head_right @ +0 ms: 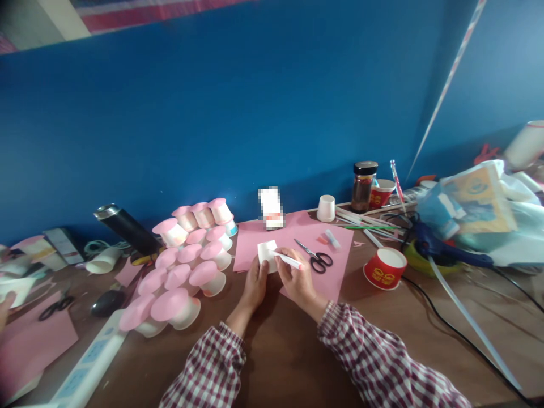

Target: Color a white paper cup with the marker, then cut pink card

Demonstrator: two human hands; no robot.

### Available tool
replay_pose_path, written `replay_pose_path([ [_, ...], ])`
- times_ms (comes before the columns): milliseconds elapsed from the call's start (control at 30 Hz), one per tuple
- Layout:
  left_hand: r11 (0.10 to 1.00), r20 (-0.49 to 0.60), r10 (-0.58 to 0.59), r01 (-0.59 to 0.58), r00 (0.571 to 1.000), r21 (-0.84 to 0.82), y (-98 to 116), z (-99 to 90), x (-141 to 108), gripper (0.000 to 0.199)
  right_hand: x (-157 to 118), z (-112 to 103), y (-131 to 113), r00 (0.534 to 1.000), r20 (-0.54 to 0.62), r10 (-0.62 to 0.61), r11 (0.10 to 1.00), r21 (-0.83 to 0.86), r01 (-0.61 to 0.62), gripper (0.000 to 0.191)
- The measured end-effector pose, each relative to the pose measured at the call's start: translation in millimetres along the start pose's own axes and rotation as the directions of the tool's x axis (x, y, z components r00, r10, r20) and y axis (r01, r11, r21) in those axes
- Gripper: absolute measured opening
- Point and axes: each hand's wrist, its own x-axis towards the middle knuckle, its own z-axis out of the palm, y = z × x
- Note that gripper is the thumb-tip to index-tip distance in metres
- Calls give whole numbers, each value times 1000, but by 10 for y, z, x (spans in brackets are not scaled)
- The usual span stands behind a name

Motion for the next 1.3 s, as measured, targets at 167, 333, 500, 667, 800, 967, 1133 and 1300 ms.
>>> replay_pose_path([
  [167,1000,3,1,-1,1000,15,-8,0,-3,37,0,-4,-6,1000,13,13,1000,-2,-13,14],
  [333,1000,5,1,-1,1000,19,-19,-3,-2,36,-3,-9,7,1000,31,-8,1000,-9,8,15],
  [500,1000,-1,-9,9,1000,25,-32,-4,1,36,-6,-8,17,998,58,-17,1000,-18,18,16],
  [667,1000,1,-17,17,1000,21,-31,-2,8,37,-6,-11,16,997,65,-36,998,-45,39,18],
  [800,1000,2,-5,5,1000,18,-33,-5,9,39,-7,-17,5,999,46,-15,999,-42,17,16],
  [967,1000,10,0,0,1000,18,-34,-3,4,39,-3,-21,-11,1000,12,-2,1000,-20,2,13],
  [1133,999,12,11,-11,1000,32,-48,-3,4,37,9,-21,-20,1000,10,-8,1000,-25,8,15],
  [1300,999,14,-2,1,1000,32,-29,-6,3,36,13,-19,1,1000,15,-14,999,-36,14,16],
])
